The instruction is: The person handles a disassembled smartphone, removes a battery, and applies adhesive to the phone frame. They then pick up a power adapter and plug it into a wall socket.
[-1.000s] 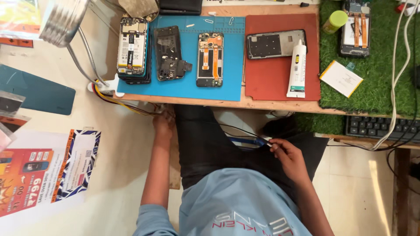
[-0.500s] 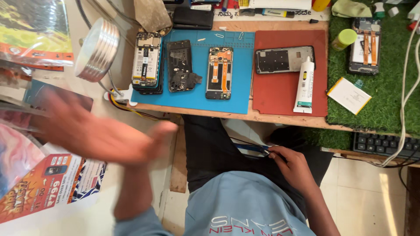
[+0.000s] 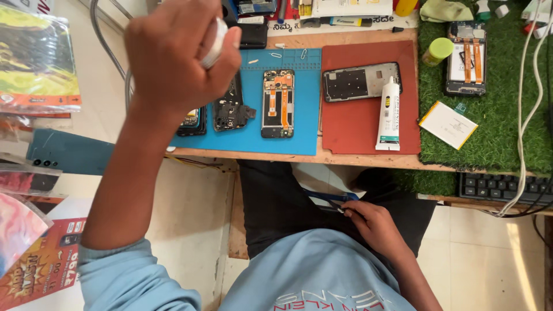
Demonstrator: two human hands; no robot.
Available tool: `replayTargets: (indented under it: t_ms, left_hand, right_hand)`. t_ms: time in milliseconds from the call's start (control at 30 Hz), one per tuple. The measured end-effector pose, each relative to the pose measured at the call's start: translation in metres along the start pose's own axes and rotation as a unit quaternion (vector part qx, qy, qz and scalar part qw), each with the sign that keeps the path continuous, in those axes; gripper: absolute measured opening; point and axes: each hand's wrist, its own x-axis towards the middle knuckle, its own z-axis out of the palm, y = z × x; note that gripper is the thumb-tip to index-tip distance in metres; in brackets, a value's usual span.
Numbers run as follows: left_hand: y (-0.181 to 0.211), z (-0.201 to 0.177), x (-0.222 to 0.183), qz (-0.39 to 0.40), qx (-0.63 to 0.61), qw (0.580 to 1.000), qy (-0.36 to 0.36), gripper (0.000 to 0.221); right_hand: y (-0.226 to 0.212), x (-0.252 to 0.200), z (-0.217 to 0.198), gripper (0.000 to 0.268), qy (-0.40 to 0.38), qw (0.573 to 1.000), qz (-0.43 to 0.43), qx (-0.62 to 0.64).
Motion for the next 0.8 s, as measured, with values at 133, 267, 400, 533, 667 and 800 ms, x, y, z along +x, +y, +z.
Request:
replayTargets:
  t_ms: [133, 267, 400, 533, 667, 800]
  left_hand:
    - [-0.015, 0.026, 0.0, 0.051, 0.081, 0.994, 0.047, 0.026]
    - [-0.021, 0.056, -0.003, 0.043, 0.136, 0.99, 0.024, 0.033]
    - [-0.025, 0.074, -0.006, 0.033, 0.163, 0.986, 0.025, 0.037]
    - [-0.027, 0.07, -0.005, 0.021, 0.15, 0.988, 0.021, 0.036]
    - [-0.024, 0.05, -0.001, 0.033, 0.087, 0.994, 0.051, 0.053]
    - [-0.016, 0.039, -0.007, 0.033, 0.068, 0.994, 0.085, 0.078]
  right_hand:
    - [-0.004, 0.005, 0.0, 0.017, -0.005, 1.0, 0.02, -0.004]
    - [-0.009, 0.011, 0.001, 0.019, -0.015, 1.0, 0.018, 0.003]
    - [-0.011, 0.016, 0.001, 0.018, -0.015, 1.0, 0.01, -0.004]
    - [-0.009, 0.016, 0.001, 0.017, 0.011, 1.0, -0.01, -0.001]
    - [-0.004, 0.014, -0.002, 0.02, 0.051, 0.996, 0.071, 0.026]
    - [0.001, 0.012, -0.012, 0.017, 0.094, 0.994, 0.058, -0.013]
